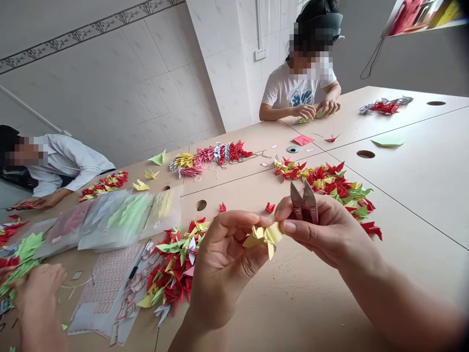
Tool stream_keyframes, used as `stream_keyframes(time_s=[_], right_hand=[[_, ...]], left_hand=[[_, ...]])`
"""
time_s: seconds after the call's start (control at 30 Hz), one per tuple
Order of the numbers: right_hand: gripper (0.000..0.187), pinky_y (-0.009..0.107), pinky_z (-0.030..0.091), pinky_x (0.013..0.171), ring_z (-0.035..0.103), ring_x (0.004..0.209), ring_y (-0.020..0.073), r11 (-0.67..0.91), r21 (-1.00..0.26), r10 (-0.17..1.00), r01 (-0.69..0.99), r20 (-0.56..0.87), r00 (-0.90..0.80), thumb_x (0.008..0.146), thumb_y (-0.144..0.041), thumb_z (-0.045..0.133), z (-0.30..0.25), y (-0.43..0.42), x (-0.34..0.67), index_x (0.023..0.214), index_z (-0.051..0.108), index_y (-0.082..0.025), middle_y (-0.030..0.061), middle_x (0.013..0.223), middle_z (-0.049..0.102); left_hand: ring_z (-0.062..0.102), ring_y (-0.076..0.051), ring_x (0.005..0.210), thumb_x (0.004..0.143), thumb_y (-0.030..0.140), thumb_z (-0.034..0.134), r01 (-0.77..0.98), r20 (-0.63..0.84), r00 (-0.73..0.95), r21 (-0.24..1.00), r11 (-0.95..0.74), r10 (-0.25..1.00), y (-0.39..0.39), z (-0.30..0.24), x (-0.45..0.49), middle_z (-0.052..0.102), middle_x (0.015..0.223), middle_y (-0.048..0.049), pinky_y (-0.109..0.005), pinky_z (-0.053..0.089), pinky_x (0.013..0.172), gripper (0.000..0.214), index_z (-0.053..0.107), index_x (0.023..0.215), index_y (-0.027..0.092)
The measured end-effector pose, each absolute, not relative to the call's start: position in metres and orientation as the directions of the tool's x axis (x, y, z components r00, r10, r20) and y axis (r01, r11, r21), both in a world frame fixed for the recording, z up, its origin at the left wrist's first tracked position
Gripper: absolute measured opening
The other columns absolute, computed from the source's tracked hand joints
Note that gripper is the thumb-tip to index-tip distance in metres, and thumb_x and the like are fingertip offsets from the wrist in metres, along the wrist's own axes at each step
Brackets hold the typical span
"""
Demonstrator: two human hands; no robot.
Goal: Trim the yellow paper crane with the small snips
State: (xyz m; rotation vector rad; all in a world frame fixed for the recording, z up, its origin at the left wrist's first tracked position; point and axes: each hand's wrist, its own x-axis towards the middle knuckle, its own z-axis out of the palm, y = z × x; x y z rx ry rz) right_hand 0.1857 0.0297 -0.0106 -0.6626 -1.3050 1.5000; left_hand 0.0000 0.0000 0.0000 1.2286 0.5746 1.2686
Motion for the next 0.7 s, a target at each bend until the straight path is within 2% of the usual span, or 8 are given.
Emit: stream_keyframes(time_s=[0.13,0.3,0.43,0.53,0.7], right_hand=[[0.021,0.022,0.027,0.046,0.032,0.051,0.0064,0.124,-0.940,0.895,-0.318,0.244,-0.372,0.088,-0.039,0.081,-0.007,0.027,0.186,0.083,0.074,-0.020,-0.0056,0.059,0.050],[0.012,0.020,0.029,0.049,0.036,0.056,0.0071,0.177,-0.953,0.902,-0.246,0.257,-0.348,0.087,-0.029,0.082,-0.001,0.020,0.188,0.084,0.073,-0.021,-0.0061,0.062,0.047],[0.012,0.020,0.036,0.051,0.044,0.059,0.0086,0.372,-0.928,0.892,0.004,0.357,-0.279,0.095,-0.034,0.073,0.004,0.014,0.195,0.090,0.074,-0.024,-0.0039,0.067,0.056],[0.011,0.021,0.044,0.056,0.056,0.068,0.0106,0.528,-0.831,0.837,0.175,0.476,-0.268,0.099,-0.033,0.068,0.003,0.009,0.203,0.106,0.073,-0.026,-0.0003,0.084,0.066],[0.049,0.023,0.051,0.063,0.068,0.087,0.0173,0.634,-0.687,0.772,0.355,0.586,-0.246,0.099,-0.030,0.069,0.003,0.002,0.216,0.146,0.059,-0.037,0.0049,0.108,0.071]], left_hand=[[0.067,-0.005,0.088,0.093,0.012,0.074,-0.439,0.287,0.279,0.887,-0.144,0.916,-0.001,0.000,0.000,0.077,0.110,0.0052,-0.011,0.057,0.081,0.026,0.074,0.110,0.033],[0.070,-0.006,0.094,0.093,0.011,0.073,-0.441,0.293,0.270,0.885,-0.153,0.917,-0.001,0.000,0.000,0.078,0.111,0.0043,-0.012,0.058,0.083,0.027,0.073,0.110,0.032],[0.073,-0.006,0.090,0.092,0.009,0.074,-0.460,0.294,0.232,0.873,-0.162,0.927,-0.002,0.002,0.003,0.079,0.110,0.0032,-0.013,0.059,0.082,0.023,0.072,0.103,0.029],[0.074,-0.008,0.095,0.092,0.010,0.074,-0.456,0.317,0.226,0.870,-0.187,0.921,-0.004,0.003,0.004,0.079,0.111,0.0023,-0.014,0.060,0.082,0.019,0.072,0.098,0.027],[0.073,-0.010,0.103,0.094,0.011,0.072,-0.399,0.325,0.218,0.890,-0.220,0.920,-0.007,0.001,-0.001,0.078,0.114,0.0023,-0.019,0.060,0.090,0.021,0.074,0.102,0.031]])
